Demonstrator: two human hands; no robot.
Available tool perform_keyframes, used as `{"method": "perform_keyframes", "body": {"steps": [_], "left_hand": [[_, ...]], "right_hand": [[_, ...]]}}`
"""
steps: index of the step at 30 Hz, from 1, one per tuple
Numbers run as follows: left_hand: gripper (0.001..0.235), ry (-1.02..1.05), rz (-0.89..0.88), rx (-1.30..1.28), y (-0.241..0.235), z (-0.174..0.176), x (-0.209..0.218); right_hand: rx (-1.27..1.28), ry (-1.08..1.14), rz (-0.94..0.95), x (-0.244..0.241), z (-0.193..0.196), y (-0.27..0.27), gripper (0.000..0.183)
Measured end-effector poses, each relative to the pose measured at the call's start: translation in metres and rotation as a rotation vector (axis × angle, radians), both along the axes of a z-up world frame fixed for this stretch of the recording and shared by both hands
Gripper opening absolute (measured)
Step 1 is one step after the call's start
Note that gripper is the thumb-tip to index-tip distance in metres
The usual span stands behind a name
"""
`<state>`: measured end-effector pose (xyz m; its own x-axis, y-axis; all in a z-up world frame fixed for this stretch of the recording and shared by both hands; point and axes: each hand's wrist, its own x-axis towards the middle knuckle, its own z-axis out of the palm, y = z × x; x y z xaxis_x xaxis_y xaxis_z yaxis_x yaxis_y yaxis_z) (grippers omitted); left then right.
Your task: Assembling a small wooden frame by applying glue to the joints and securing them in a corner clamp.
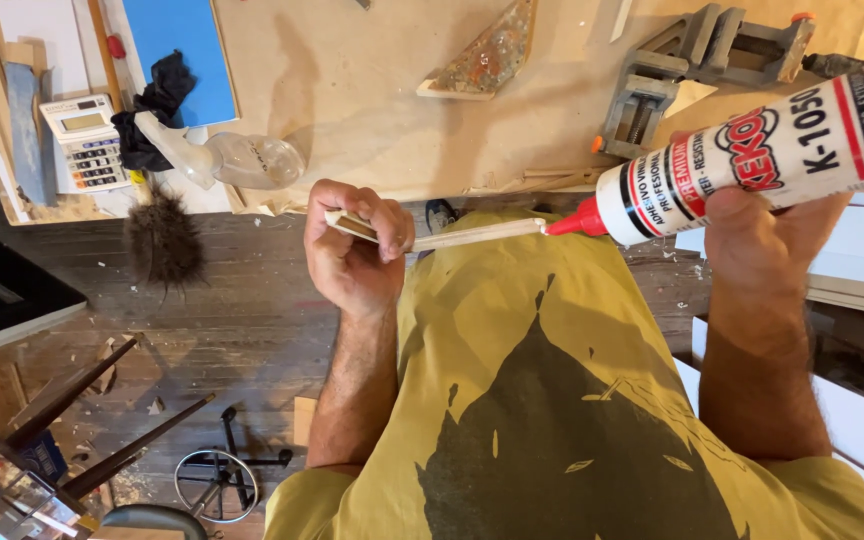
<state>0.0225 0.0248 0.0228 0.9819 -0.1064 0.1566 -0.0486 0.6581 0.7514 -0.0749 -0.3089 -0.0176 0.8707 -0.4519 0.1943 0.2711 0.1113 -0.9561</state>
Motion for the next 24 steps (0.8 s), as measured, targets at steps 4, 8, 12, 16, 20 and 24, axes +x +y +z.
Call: {"method": "perform_keyframes", "body": {"steps": [4,8,12,16,20,24], "left_hand": [[0.017,0.001,-0.003,0.003,0.001,-0.003,0.001],[0.015,0.014,0.001,0.002,0.000,-0.002,0.002],[0.017,0.005,-0.001,-0.001,0.001,-0.005,0.005],[0.016,0.010,0.003,-0.015,0.005,-0.003,0.008],[0.015,0.030,0.027,-0.031,0.011,-0.003,0.011],[0.018,0.067,0.043,-0.052,0.022,0.004,0.014]], "right_hand": [[0.016,0.092,-0.020,0.000,0.013,0.006,0.082],[-0.147,-0.089,0.020,0.007,-0.008,-0.013,0.062],[-0.153,-0.044,0.132,0.022,0.034,0.015,0.061],[-0.100,0.178,0.004,0.016,0.046,0.016,0.084],[0.093,0.610,-0.305,0.045,0.080,0.038,0.062],[0.590,0.304,0.085,0.077,-0.003,0.009,0.043]]}}
